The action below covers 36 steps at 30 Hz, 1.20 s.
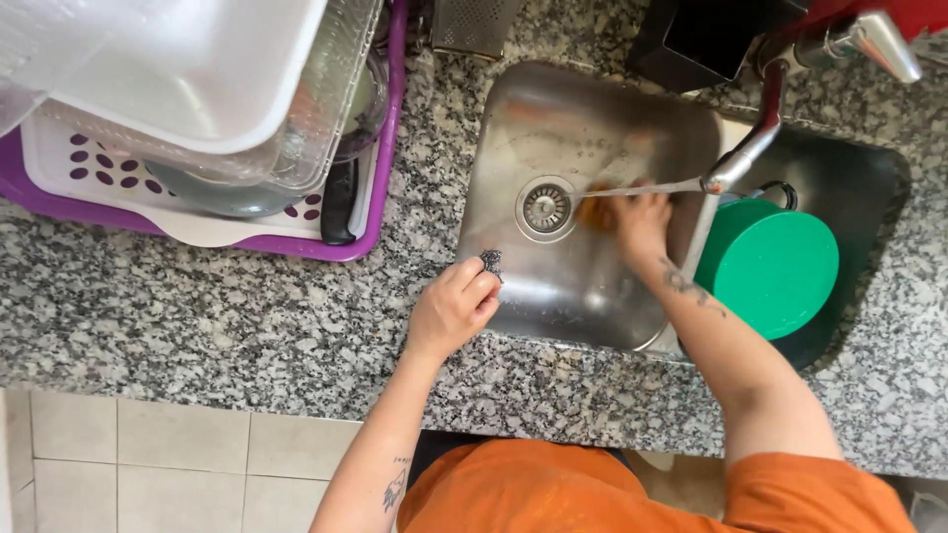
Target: Cleaning kitchen countertops and a dining table using a cloth and water, including moving objects to clean underneath them.
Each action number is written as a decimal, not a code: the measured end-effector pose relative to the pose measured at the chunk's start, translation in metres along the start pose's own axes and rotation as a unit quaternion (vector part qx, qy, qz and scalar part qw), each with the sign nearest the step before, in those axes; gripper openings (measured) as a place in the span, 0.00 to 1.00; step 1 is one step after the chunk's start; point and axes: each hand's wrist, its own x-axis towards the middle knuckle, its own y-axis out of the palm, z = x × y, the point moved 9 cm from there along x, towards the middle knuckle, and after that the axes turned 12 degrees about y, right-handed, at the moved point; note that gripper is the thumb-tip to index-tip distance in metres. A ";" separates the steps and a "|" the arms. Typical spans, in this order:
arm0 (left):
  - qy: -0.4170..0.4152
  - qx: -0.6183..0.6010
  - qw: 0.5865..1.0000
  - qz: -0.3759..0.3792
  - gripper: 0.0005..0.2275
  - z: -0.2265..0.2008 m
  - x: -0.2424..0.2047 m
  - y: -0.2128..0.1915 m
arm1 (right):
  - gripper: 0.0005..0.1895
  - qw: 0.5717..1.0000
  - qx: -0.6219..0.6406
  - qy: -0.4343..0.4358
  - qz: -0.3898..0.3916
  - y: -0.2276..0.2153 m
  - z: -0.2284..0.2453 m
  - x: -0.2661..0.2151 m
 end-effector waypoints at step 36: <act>-0.028 0.002 0.998 0.052 0.08 -0.002 0.004 0.015 | 0.27 0.043 0.958 0.279 0.044 0.031 0.063 0.156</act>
